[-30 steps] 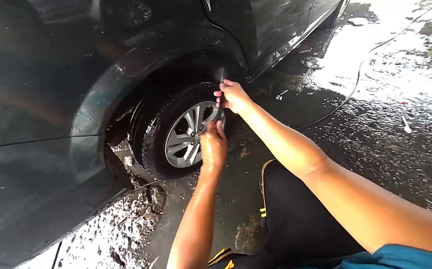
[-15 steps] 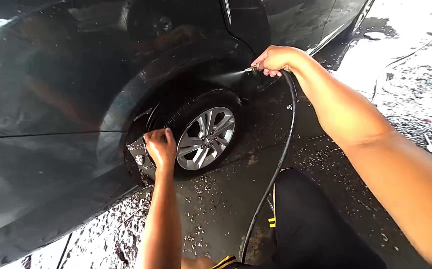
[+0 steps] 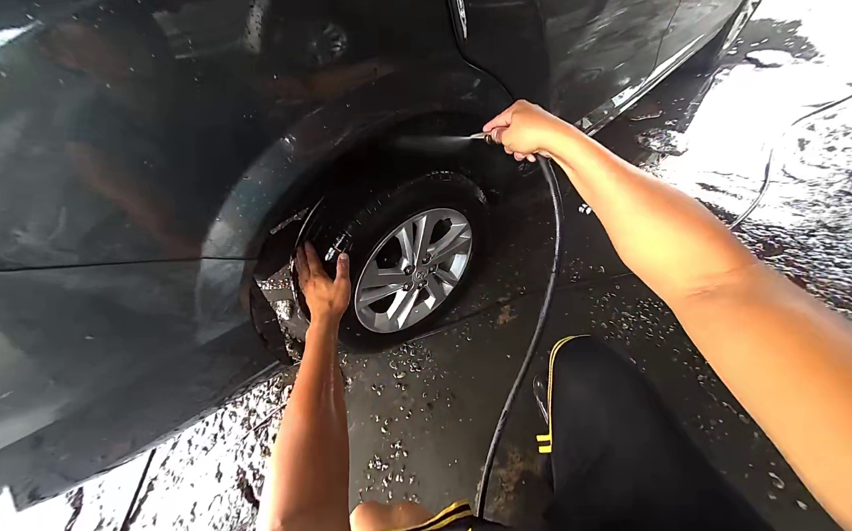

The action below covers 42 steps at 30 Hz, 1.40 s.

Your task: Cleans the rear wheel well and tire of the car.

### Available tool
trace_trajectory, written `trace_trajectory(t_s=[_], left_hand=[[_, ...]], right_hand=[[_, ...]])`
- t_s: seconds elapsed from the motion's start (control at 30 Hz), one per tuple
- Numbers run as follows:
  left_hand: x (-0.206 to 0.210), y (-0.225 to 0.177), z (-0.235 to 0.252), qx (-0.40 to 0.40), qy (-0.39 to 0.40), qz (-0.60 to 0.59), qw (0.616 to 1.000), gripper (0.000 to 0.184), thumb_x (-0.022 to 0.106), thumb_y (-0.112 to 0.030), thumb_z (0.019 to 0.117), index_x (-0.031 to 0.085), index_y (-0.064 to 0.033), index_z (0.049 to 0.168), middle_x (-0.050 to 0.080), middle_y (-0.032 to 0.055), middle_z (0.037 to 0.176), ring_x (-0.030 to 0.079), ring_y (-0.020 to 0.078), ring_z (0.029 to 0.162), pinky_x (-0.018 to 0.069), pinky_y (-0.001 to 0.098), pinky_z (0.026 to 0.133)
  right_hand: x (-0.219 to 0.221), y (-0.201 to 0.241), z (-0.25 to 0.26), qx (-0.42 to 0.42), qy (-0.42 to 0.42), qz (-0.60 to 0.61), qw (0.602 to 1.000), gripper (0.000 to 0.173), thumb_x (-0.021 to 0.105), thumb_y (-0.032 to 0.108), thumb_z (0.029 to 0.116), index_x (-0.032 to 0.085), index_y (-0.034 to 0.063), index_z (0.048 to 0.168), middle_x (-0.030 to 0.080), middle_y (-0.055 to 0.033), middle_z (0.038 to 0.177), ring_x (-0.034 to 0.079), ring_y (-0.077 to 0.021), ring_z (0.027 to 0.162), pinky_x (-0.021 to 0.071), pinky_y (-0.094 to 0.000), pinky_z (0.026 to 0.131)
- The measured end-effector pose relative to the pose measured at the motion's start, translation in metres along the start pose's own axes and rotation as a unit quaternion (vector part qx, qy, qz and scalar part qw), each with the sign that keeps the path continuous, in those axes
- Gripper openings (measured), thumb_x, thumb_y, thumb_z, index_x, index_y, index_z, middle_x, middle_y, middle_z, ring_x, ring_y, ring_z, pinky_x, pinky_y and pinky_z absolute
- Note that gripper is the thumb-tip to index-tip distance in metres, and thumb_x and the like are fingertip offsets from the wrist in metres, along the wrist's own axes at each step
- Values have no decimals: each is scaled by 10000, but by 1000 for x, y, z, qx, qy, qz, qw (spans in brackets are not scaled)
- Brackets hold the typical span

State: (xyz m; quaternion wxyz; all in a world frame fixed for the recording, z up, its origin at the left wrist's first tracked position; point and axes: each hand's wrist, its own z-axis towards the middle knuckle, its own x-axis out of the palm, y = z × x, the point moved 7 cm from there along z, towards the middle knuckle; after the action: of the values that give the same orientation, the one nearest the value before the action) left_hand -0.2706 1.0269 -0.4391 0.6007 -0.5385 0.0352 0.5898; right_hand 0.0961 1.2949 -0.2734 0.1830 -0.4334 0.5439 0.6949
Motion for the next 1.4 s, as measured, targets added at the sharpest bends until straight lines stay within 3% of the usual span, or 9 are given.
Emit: trace_trajectory(t_s=[0.07, 0.2, 0.37, 0.63, 0.87, 0.97, 1.07, 1.23, 1.4], left_hand=[[0, 0, -1, -6, 1, -7, 1000, 905, 465, -647, 975, 207, -86, 1639, 162, 169, 1706, 160, 329, 1578, 155, 544, 1266], [0, 4, -6, -10, -7, -17, 1000, 894, 462, -653, 974, 229, -97, 1635, 167, 165, 1706, 172, 317, 1576, 167, 549, 1262], [2, 6, -6, -8, -9, -9, 1000, 945, 461, -690, 948, 209, -98, 1640, 153, 170, 1707, 144, 332, 1580, 148, 555, 1261], [0, 8, -8, 12, -7, -9, 1000, 989, 471, -718, 929, 195, -91, 1642, 147, 162, 1711, 136, 330, 1582, 148, 561, 1261], [5, 8, -6, 12, -22, -14, 1000, 1044, 515, -738, 890, 191, -88, 1641, 144, 176, 1707, 148, 348, 1575, 142, 577, 1253], [1, 10, -6, -11, -12, -83, 996, 985, 539, -682, 928, 201, -94, 1642, 131, 159, 1714, 104, 323, 1587, 101, 553, 1272], [-11, 8, -11, -97, 17, -244, 965, 842, 478, -592, 1018, 172, -128, 1650, 170, 95, 1716, 181, 253, 1576, 190, 524, 1270], [-36, 28, -11, -297, -91, -323, 894, 614, 427, -533, 1057, 557, -60, 1428, 557, 164, 1460, 504, 288, 1371, 408, 572, 1114], [-37, 46, 11, -310, -114, -344, 879, 627, 393, -544, 1064, 508, -75, 1465, 521, 151, 1476, 487, 271, 1357, 415, 539, 1093]], right_hand=[[1, 9, -8, 6, -6, -34, 999, 394, 476, 197, 1056, 624, 183, 1420, 658, -116, 860, 556, -168, 560, 501, -356, 532], [12, -18, -9, 61, 0, -127, 990, 293, 530, 152, 987, 693, 24, 1194, 689, -191, 926, 666, -297, 732, 549, -523, 687], [17, -32, -7, 35, -16, -29, 999, 407, 472, 201, 1057, 604, 179, 1442, 671, -156, 906, 578, -206, 592, 510, -394, 562], [10, -16, -7, 71, -31, -91, 993, 388, 496, 172, 1009, 659, 125, 1358, 697, -175, 963, 647, -254, 698, 543, -472, 659], [22, 36, -5, -79, 41, 33, 996, 370, 477, 253, 1090, 617, 262, 1433, 611, -70, 747, 492, -128, 480, 434, -292, 443], [28, 82, -18, -118, 71, 18, 990, 367, 470, 257, 1091, 625, 279, 1423, 608, -63, 742, 496, -136, 491, 434, -304, 452], [43, 120, -33, -165, 110, -24, 980, 349, 498, 264, 1079, 657, 264, 1390, 624, -66, 720, 501, -132, 474, 443, -308, 444], [37, 162, -57, -209, 73, -168, 961, 353, 490, 270, 1074, 668, 206, 1373, 704, -167, 1004, 661, -300, 740, 551, -523, 667], [33, 196, -100, -271, 144, -176, 935, 314, 530, 299, 1076, 683, 251, 1347, 669, -84, 804, 558, -184, 549, 486, -385, 507]])
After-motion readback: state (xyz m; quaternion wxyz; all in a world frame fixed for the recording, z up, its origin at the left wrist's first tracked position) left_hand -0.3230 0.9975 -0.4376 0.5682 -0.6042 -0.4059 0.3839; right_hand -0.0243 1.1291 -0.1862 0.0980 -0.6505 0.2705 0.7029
